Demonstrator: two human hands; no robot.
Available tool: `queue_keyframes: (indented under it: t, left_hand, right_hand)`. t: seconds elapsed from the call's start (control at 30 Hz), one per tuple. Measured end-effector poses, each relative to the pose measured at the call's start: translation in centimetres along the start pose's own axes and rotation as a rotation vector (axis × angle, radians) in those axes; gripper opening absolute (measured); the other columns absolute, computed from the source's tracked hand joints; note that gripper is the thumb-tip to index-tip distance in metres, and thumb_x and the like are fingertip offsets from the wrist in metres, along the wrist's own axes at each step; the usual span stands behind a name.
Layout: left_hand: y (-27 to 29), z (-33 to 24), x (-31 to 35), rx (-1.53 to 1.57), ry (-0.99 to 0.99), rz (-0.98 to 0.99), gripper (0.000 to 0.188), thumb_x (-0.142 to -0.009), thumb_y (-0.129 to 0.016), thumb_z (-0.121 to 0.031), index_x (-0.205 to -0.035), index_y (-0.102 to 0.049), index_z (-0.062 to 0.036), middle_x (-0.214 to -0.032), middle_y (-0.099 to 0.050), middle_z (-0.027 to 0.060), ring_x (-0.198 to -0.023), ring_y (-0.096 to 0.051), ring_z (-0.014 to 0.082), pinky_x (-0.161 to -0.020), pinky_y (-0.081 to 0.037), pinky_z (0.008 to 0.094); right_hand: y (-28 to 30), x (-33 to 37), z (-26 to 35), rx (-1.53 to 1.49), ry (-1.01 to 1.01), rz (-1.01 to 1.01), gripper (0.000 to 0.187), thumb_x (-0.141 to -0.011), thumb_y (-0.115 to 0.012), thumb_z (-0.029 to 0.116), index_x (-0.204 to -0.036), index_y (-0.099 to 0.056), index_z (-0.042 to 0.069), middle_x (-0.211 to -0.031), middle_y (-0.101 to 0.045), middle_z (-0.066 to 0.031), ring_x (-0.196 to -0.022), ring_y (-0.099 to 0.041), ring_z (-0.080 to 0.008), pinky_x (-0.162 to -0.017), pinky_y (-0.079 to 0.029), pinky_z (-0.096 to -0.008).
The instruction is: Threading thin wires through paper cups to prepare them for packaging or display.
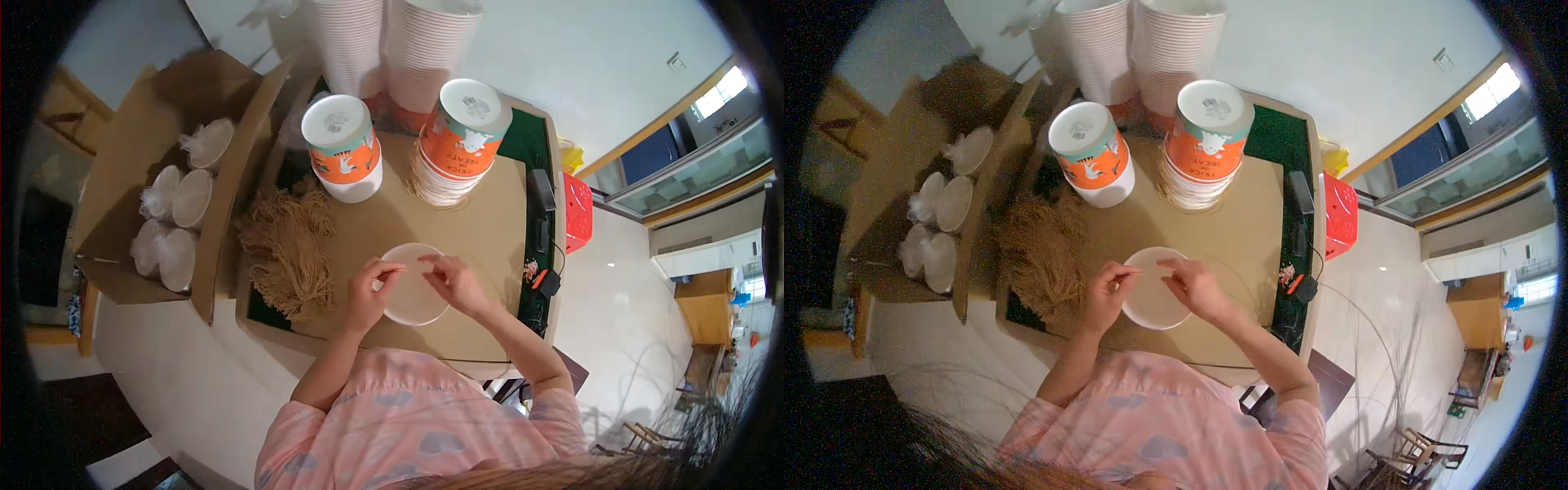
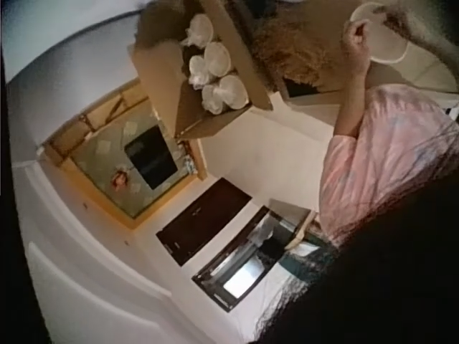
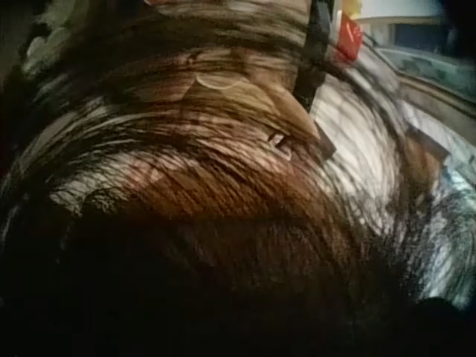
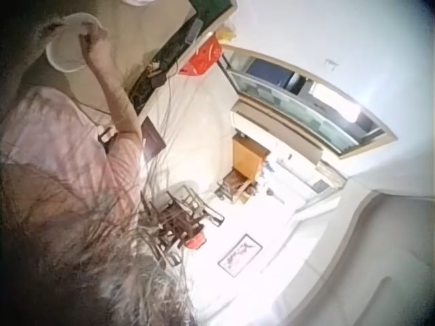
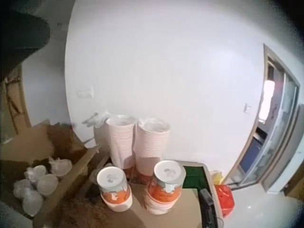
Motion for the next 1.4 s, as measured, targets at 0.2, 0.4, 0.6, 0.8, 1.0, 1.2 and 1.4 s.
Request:
queue_keyframes:
  t: [0.2, 0.4, 0.6, 0.8, 1.0, 1.2, 1.4]
  left_hand:
    - [1.5, 1.7, -0.6, -0.053, -0.016, -0.182, 0.009, -0.079, -0.058, 0.0, -0.086, -0.063, -0.0017, -0.073, -0.055, 0.0043, -0.063, -0.052, 0.0098, -0.057, -0.042, 0.0214]
    - [2.6, 2.8, -0.8, 0.074, -0.006, -0.132, 0.008, -0.078, -0.059, -0.001, -0.085, -0.062, -0.0013, -0.074, -0.054, 0.0039, -0.065, -0.053, 0.01, -0.057, -0.042, 0.0214]
    - [3.8, 8.5, -1.7, -0.17, 0.038, -0.202, 0.007, -0.08, -0.059, -0.006, -0.085, -0.061, -0.0011, -0.076, -0.056, 0.0057, -0.066, -0.055, 0.0147, -0.062, -0.045, 0.0254]
    - [3.6, 13.3, -3.2, -0.028, 0.447, -0.133, 0.011, -0.081, -0.059, -0.012, -0.083, -0.06, -0.0008, -0.073, -0.06, 0.007, -0.065, -0.055, 0.0133, -0.062, -0.045, 0.0273]
    - [2.7, 16.2, -2.6, -0.225, 0.652, 0.054, 0.016, -0.081, -0.054, -0.016, -0.084, -0.061, -0.0022, -0.074, -0.061, 0.0081, -0.067, -0.056, 0.0163, -0.06, -0.046, 0.0306]
    - [3.5, 8.1, -3.6, -0.325, 0.444, 0.17, 0.017, -0.085, -0.046, -0.016, -0.085, -0.054, -0.0014, -0.072, -0.059, 0.0162, -0.066, -0.06, 0.0272, -0.057, -0.045, 0.0374]
    - [4.7, -13.5, -12.8, -0.191, -0.377, -0.096, 0.011, -0.09, -0.044, -0.01, -0.094, -0.048, -0.0006, -0.078, -0.057, 0.0176, -0.074, -0.058, 0.0326, -0.062, -0.044, 0.0355]
  right_hand:
    - [-1.3, -0.1, -5.5, -0.36, -0.308, -0.141, 0.017, -0.084, -0.056, 0.004, -0.1, -0.059, 0.002, -0.075, -0.06, -0.0085, -0.067, -0.058, -0.0128, -0.063, -0.048, -0.026]
    - [0.0, -2.7, 3.2, -0.095, -0.144, 0.172, 0.028, -0.082, -0.059, 0.009, -0.11, -0.056, 0.005, -0.074, -0.061, -0.0082, -0.063, -0.059, -0.0198, -0.06, -0.047, -0.0314]
    - [-1.4, -2.0, -5.5, -0.204, -0.074, -0.209, 0.018, -0.084, -0.052, 0.005, -0.099, -0.061, 0.001, -0.077, -0.062, -0.0061, -0.062, -0.057, -0.0131, -0.056, -0.047, -0.0254]
    - [-3.1, -2.5, -11.4, -0.625, -0.605, -0.111, 0.026, -0.091, -0.043, 0.018, -0.096, -0.062, 0.0, -0.073, -0.061, -0.0075, -0.055, -0.056, -0.0118, -0.05, -0.047, -0.0243]
    - [-5.3, -1.4, -14.1, -0.514, -1.006, 0.416, 0.032, -0.087, -0.047, 0.034, -0.082, -0.061, 0.006, -0.067, -0.062, -0.0062, -0.051, -0.058, -0.0166, -0.045, -0.049, -0.028]
    - [-0.1, -0.4, -7.7, -0.696, -0.937, 0.33, 0.037, -0.085, -0.048, 0.039, -0.105, -0.06, 0.01, -0.082, -0.062, -0.0051, -0.063, -0.06, -0.019, -0.057, -0.05, -0.0292]
    - [18.8, -5.1, 5.0, -0.315, 0.076, -0.293, 0.042, -0.095, -0.033, 0.024, -0.129, -0.038, -0.001, -0.132, -0.04, -0.0127, -0.124, -0.035, -0.0246, -0.103, -0.025, -0.0384]
Point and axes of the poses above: each hand's wrist, its own x-axis away from the middle knuckle, its own y-axis out of the back of the hand, z = x × y, the point moved 2 cm from there along -x, towards the middle knuckle
